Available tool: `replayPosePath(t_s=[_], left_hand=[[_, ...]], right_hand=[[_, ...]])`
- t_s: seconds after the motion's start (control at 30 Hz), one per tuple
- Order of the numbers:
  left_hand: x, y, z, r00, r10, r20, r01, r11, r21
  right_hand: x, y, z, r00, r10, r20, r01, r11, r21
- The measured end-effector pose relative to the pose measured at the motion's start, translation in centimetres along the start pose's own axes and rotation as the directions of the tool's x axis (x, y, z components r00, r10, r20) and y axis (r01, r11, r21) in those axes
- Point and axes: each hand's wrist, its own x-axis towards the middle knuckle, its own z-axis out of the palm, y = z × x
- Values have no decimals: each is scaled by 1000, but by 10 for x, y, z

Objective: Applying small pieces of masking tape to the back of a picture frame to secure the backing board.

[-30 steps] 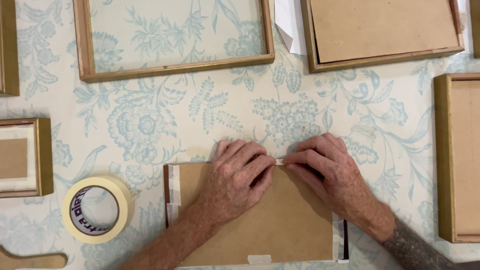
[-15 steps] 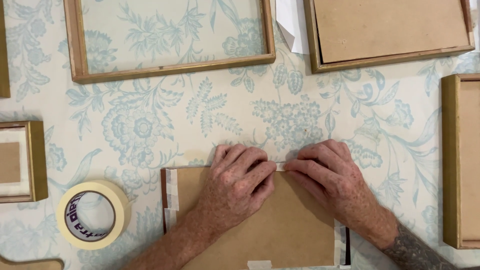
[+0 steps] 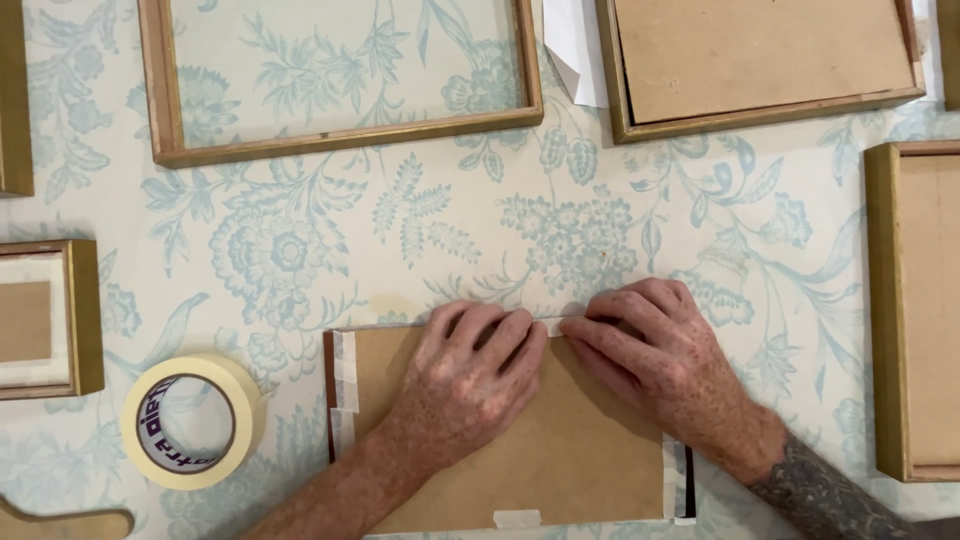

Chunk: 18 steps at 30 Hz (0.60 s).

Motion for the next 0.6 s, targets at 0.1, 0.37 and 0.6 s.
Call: replayPosePath(t_s=[0.1, 0.37, 0.6], left_hand=[[-7, 4, -1, 1000, 9, -4, -9, 1000, -6], [-10, 8, -4, 1000, 21, 17, -21, 999, 25], [-11, 8, 1, 998, 56, 13, -57, 998, 30]], right_hand=[[-2, 0, -3, 999, -32, 16, 32, 999, -41], [-4, -4, -18, 995, -97, -2, 97, 994, -55], [-12, -2, -16, 987, -51, 151, 80, 978, -194]])
